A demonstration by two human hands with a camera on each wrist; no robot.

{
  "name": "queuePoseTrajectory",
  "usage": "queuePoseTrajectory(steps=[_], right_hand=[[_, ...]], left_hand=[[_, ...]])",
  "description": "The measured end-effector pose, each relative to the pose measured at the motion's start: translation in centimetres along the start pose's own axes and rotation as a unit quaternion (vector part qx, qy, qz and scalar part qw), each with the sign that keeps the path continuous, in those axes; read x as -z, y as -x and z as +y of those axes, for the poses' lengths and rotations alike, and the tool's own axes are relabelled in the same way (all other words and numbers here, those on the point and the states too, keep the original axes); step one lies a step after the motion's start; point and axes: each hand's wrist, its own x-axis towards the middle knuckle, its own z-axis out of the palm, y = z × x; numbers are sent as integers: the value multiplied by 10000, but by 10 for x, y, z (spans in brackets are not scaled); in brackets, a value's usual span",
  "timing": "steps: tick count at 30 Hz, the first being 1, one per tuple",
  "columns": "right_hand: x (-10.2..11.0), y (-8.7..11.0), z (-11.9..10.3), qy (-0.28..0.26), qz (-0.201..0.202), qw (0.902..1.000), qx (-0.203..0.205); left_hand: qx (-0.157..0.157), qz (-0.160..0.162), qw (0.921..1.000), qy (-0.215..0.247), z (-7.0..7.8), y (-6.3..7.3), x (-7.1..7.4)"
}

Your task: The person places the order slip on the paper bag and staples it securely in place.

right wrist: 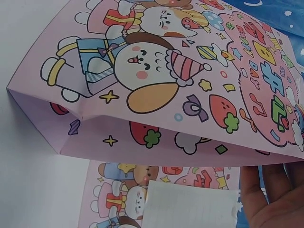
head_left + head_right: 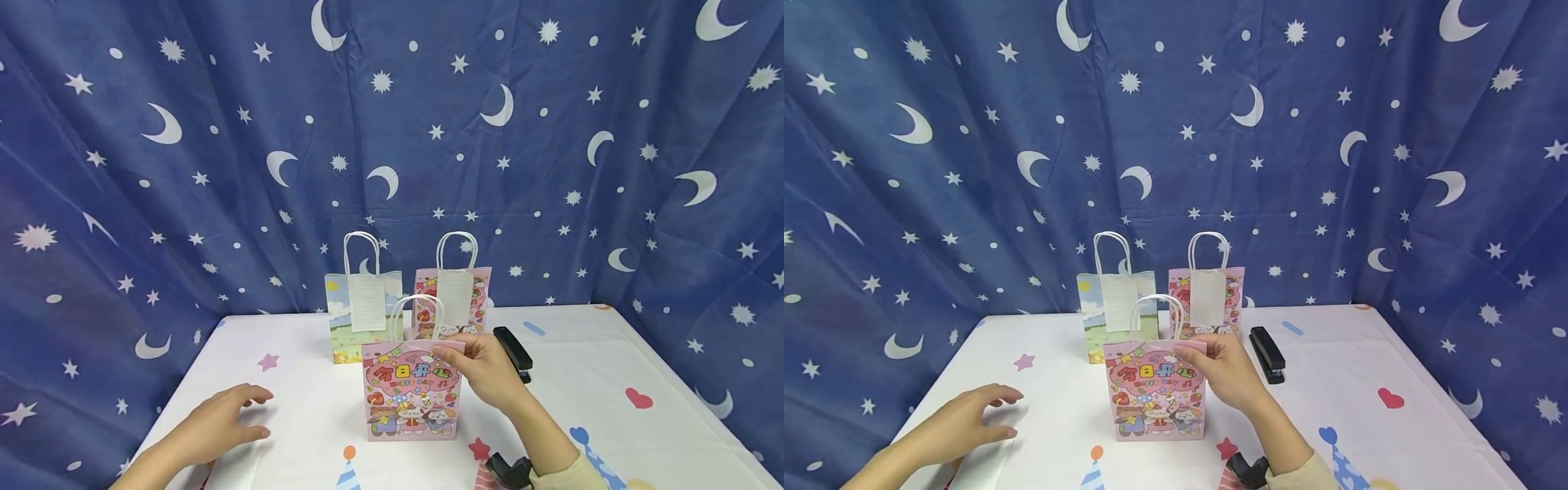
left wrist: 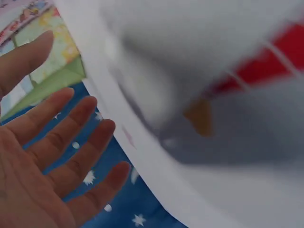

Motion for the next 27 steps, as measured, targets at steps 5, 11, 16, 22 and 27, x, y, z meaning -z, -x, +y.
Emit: queuePoseTrajectory(steps=[5, 11, 16, 22, 27], right_hand=[[-1, 0, 2, -21, -5, 10000, 45], [0, 0, 3, -28, 10, 10000, 62], [0, 1, 4, -33, 5, 10000, 81], [0, 1, 3, -26, 1, 10000, 65], [0, 0, 3, -82, -29, 9999, 81]], left_hand=[[302, -76, 9991, -304, -17, 10, 0], [426, -83, 9979, -482, -26, 14, -5], [509, -53, 9969, -598, -26, 15, -11], [319, -68, 9974, -635, -28, 15, -11], [210, -67, 9983, -542, -30, 15, -12]])
